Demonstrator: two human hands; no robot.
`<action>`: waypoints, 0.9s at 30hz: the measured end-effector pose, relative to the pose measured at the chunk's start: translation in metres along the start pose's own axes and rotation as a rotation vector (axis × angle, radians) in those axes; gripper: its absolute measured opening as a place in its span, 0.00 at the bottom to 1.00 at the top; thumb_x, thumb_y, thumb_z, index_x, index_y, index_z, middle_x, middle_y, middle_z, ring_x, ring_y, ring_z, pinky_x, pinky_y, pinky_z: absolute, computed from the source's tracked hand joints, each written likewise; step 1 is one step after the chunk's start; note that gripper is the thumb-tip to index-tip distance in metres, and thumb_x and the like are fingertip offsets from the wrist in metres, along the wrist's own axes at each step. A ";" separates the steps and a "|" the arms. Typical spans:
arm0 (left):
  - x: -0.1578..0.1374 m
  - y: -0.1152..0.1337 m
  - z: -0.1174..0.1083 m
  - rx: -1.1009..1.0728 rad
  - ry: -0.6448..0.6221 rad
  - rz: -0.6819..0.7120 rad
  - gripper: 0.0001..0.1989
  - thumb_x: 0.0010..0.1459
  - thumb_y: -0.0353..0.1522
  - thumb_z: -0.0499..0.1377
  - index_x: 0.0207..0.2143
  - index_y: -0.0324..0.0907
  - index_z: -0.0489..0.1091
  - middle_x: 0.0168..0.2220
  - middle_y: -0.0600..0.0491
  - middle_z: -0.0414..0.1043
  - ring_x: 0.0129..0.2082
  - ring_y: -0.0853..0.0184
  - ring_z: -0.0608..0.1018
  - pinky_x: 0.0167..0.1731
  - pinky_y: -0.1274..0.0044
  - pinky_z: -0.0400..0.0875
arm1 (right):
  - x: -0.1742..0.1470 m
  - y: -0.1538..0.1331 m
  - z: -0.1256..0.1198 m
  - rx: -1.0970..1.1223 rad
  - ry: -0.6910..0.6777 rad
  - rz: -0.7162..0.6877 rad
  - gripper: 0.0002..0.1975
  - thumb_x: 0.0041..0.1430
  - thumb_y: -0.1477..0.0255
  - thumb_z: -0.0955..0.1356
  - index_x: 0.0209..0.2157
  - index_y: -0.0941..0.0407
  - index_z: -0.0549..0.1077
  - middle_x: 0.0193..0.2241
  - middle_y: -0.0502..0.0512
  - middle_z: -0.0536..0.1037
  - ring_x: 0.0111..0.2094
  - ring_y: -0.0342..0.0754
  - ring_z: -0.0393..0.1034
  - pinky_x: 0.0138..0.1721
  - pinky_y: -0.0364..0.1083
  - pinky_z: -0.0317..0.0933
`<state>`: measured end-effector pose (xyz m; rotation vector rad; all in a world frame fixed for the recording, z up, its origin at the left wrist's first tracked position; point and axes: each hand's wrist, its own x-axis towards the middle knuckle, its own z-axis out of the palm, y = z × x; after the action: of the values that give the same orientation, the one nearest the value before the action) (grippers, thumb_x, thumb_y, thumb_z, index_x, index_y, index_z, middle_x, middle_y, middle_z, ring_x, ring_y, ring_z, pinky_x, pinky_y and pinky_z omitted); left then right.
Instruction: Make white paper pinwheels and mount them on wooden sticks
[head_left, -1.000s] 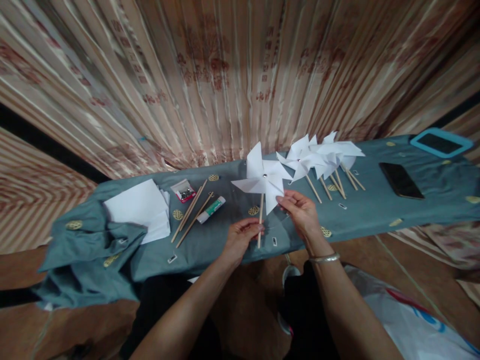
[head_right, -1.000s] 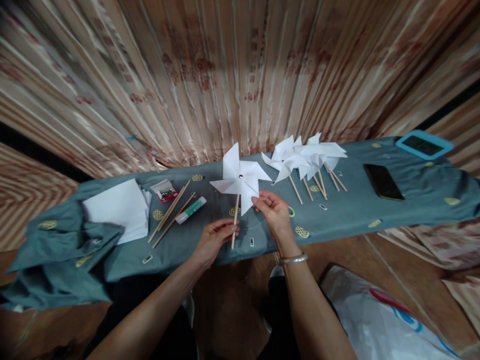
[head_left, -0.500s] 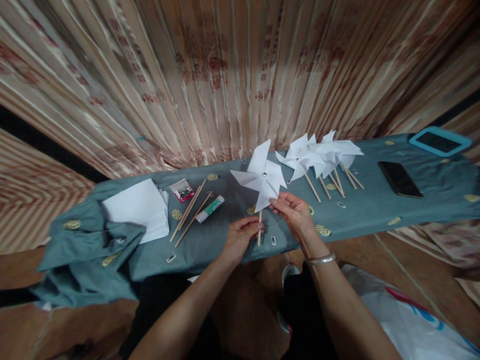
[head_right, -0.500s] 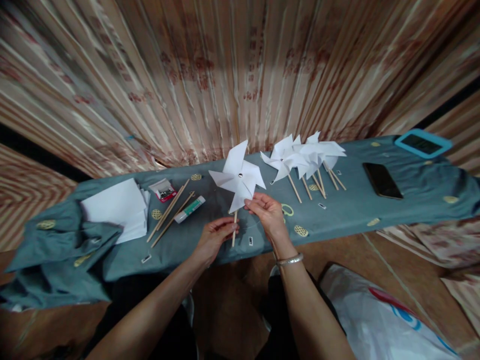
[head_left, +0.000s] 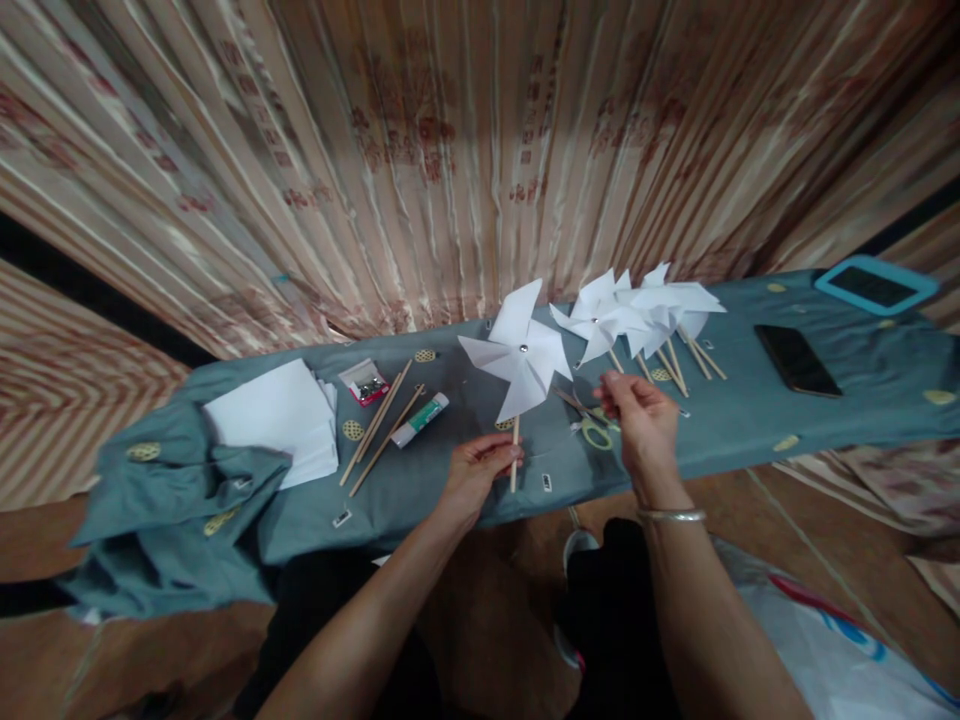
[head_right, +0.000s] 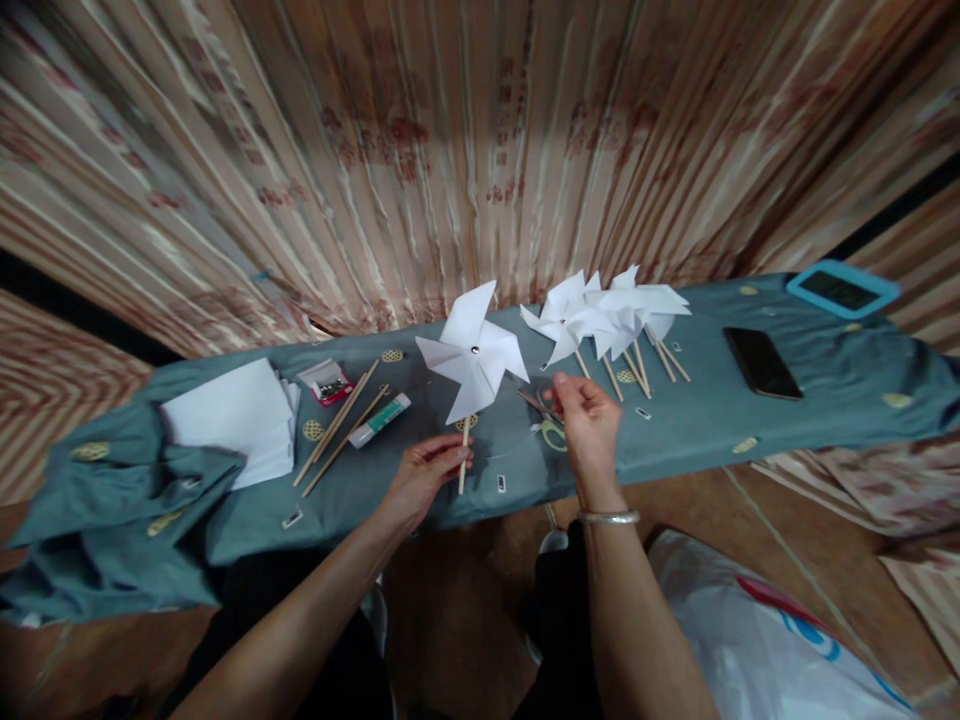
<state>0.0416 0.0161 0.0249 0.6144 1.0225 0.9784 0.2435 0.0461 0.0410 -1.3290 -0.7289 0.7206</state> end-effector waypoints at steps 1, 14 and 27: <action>0.000 0.000 -0.001 0.007 -0.008 -0.006 0.19 0.32 0.37 0.75 0.29 0.38 0.79 0.25 0.52 0.78 0.25 0.71 0.76 0.33 0.77 0.71 | 0.005 0.002 -0.003 -0.002 0.049 -0.042 0.19 0.41 0.55 0.76 0.27 0.55 0.76 0.22 0.49 0.78 0.22 0.42 0.68 0.26 0.43 0.61; -0.001 -0.001 0.000 0.046 -0.052 -0.045 0.22 0.27 0.40 0.76 0.28 0.39 0.80 0.25 0.53 0.78 0.23 0.72 0.75 0.31 0.78 0.70 | 0.021 0.016 0.005 -0.021 -0.148 0.049 0.23 0.35 0.57 0.78 0.33 0.54 0.78 0.24 0.49 0.77 0.26 0.44 0.68 0.31 0.45 0.64; 0.002 0.000 -0.002 0.011 0.001 -0.008 0.21 0.27 0.38 0.76 0.27 0.39 0.80 0.24 0.53 0.78 0.24 0.73 0.76 0.31 0.79 0.71 | 0.010 0.001 0.009 0.041 -0.194 0.206 0.20 0.28 0.63 0.80 0.27 0.55 0.80 0.21 0.48 0.77 0.22 0.39 0.67 0.26 0.41 0.64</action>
<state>0.0400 0.0173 0.0231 0.6190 1.0311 0.9666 0.2417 0.0594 0.0413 -1.3208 -0.7333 1.0359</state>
